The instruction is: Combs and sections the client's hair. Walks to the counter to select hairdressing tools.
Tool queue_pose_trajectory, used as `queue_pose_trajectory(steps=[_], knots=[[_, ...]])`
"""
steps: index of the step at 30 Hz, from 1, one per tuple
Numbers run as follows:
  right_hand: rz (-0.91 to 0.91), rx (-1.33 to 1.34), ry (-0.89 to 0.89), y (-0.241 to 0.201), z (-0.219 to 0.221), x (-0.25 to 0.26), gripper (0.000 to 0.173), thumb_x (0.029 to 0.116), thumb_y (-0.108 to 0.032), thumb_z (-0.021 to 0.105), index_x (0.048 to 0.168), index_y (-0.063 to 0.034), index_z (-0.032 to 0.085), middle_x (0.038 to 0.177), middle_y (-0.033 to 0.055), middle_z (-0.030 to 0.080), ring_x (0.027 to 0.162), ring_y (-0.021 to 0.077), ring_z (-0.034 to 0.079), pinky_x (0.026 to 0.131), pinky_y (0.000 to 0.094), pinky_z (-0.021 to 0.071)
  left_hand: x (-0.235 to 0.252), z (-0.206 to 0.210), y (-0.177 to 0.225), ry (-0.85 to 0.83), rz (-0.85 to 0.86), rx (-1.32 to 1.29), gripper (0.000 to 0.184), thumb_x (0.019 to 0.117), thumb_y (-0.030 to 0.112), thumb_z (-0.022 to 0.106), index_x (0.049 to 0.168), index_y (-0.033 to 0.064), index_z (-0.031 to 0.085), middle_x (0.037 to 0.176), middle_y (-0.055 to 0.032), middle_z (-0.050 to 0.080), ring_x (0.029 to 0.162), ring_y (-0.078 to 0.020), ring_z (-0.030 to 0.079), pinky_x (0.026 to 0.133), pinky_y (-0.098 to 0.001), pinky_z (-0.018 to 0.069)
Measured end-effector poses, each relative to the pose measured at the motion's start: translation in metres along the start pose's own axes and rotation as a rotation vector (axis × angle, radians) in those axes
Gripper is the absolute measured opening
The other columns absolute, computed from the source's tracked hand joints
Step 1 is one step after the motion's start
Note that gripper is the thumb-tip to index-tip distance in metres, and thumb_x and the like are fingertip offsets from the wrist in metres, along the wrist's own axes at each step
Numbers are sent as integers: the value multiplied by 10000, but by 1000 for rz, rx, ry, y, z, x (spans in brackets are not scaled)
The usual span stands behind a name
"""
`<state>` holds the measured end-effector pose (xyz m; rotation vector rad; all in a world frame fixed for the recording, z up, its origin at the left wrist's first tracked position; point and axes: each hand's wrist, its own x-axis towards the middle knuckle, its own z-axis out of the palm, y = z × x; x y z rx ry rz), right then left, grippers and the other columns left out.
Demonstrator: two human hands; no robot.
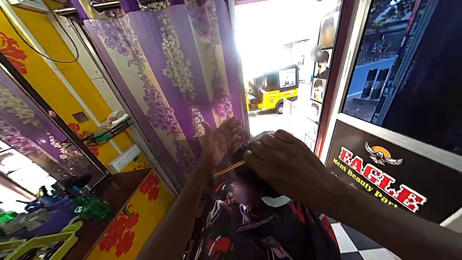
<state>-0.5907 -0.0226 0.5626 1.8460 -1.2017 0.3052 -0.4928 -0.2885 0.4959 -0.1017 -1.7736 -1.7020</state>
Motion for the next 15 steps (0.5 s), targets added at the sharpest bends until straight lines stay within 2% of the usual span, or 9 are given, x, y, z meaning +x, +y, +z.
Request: queue_pose_trajectory(steps=[3,5,9,12,14,15], knots=[[26,-56,-58,3,-1,-5,124,946,-28,577,932,-60,695,788,71,611,760,230,584,686,363,405,-7,4,7,-27,-46,48,1116,850,871,-21,1550,106,391,1549,-83,492,1366,-248,535,1071,-407,494],[59,-47,-113,5,-7,-14,127,945,-14,582,951,-67,698,807,75,617,795,239,606,711,373,433,-11,0,9,-49,-50,67,1098,866,855,-22,1544,104,404,1549,-87,493,1365,-251,537,1066,-404,497],[111,5,-133,2,-16,-43,113,905,-4,631,945,-67,716,779,68,602,742,235,584,673,370,432,-20,4,25,-37,-11,141,1037,922,795,-15,1504,85,466,1528,-90,516,1343,-256,560,1070,-418,501],[178,21,-131,-4,-8,-72,95,895,-9,654,937,-86,689,783,57,602,722,227,597,641,357,472,-25,25,49,-24,29,312,865,1007,711,128,1462,84,513,1519,-68,523,1324,-240,570,1083,-407,489],[230,39,-121,-10,1,-91,81,918,-32,634,914,-102,674,768,39,594,686,206,596,607,339,483,-25,39,62,-105,140,525,765,1030,660,310,1419,54,566,1497,-77,551,1352,-253,551,1121,-433,468],[270,66,-111,-14,5,-99,78,916,-50,636,892,-115,673,747,25,595,666,193,599,594,332,487,-26,47,67,-174,222,676,724,1036,642,338,1393,65,591,1503,-64,546,1380,-241,527,1138,-440,460]])
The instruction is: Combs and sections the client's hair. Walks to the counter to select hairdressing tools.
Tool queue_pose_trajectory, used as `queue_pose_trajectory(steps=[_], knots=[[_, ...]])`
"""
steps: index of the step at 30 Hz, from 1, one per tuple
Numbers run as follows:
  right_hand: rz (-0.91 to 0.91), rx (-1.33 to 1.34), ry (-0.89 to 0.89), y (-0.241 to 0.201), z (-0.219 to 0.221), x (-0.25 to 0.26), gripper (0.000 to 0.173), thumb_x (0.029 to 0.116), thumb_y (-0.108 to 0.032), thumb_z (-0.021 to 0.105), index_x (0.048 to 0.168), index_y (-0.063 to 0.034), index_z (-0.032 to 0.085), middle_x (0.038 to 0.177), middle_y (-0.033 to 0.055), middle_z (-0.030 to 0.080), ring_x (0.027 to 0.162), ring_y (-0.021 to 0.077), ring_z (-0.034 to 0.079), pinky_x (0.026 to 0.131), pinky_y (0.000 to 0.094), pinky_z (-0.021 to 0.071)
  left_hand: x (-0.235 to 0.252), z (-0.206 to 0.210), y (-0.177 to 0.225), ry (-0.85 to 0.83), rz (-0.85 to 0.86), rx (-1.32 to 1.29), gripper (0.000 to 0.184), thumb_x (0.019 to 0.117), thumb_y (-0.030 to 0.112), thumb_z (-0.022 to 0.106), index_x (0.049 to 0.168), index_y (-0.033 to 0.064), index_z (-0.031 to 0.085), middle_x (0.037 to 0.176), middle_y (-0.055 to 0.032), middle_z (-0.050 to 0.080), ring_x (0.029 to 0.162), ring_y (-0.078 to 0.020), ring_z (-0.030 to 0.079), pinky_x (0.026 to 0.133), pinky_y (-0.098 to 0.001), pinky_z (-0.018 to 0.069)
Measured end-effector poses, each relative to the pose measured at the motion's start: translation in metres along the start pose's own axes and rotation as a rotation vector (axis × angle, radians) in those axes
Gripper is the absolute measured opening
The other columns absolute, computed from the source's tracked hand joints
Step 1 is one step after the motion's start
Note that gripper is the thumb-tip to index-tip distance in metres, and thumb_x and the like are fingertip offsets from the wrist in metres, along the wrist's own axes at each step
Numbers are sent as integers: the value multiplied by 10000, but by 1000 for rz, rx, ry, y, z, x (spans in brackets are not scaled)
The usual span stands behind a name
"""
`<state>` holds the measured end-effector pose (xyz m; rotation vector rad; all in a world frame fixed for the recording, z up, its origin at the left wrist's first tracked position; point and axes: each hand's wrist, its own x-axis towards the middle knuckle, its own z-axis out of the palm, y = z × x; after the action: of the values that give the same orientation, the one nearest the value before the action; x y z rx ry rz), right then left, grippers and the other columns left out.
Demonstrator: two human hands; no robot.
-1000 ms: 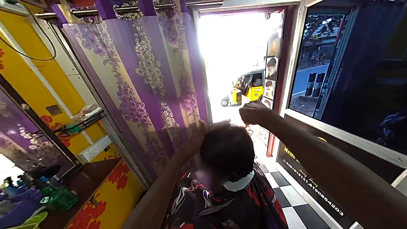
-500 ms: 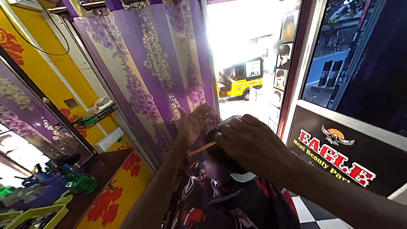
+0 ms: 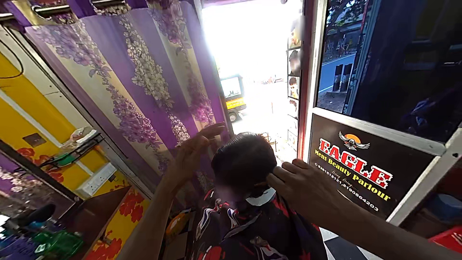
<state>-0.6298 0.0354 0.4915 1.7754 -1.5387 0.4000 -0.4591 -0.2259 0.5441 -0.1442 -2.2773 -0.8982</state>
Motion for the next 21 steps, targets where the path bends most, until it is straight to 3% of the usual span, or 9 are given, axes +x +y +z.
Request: queue_pose_trajectory(steps=[3,5,6,7,9,12,16,19,21], knots=[[96,187,-216,-3,2,-18,71,899,-73,661,847,-121,666,715,27,626,670,209,650,624,383,544,8,18,22,-125,176,380,644,1042,620,360,1446,173,588,1585,0,448,1459,-174,422,1199,-424,388],[59,399,-543,3,-12,-17,68,959,-101,641,922,-79,693,805,97,682,782,288,692,734,501,559,11,31,32,-164,189,448,628,1036,636,337,1494,261,545,1659,30,325,1505,-166,339,1224,-449,330],[24,483,-605,7,-18,-14,113,998,-141,615,953,-76,697,843,105,689,819,297,691,752,523,547,14,36,35,-170,195,457,634,1037,642,316,1506,273,529,1678,35,280,1516,-170,316,1226,-458,321],[-2,525,-511,12,-21,-11,134,1008,-161,602,955,-98,707,843,76,692,810,266,693,733,501,557,18,39,36,-169,210,463,632,1039,640,310,1512,278,522,1682,29,272,1519,-176,313,1223,-466,324],[-2,454,-80,25,-16,-4,158,989,-172,572,937,-169,721,829,-25,685,764,149,671,683,383,551,28,41,32,-167,269,487,596,1049,596,361,1504,251,534,1666,0,314,1518,-191,319,1223,-474,316],[43,290,272,57,-1,7,228,1044,-184,523,1000,-160,746,897,-16,723,850,140,675,807,359,517,43,46,24,-229,371,562,539,1024,562,468,1458,263,586,1620,23,402,1521,-211,322,1244,-516,265],[-32,247,205,69,33,-21,192,1008,-115,556,1014,-171,739,892,-1,701,844,167,671,779,361,540,47,62,35,-332,443,803,480,1053,510,391,1442,320,599,1605,66,429,1542,-272,279,1223,-677,164],[-124,384,76,63,48,-42,151,1006,-128,579,984,-179,719,854,-24,686,787,137,661,711,327,538,38,82,54,-382,481,1054,511,1054,494,378,1433,241,609,1599,25,445,1545,-329,256,1208,-710,143],[-281,618,-79,74,48,-47,166,1024,-155,566,968,-173,722,850,-9,696,827,156,682,754,357,560,27,100,61,-407,489,1206,576,1071,485,368,1480,122,550,1603,-41,438,1547,-331,247,1233,-645,146]])
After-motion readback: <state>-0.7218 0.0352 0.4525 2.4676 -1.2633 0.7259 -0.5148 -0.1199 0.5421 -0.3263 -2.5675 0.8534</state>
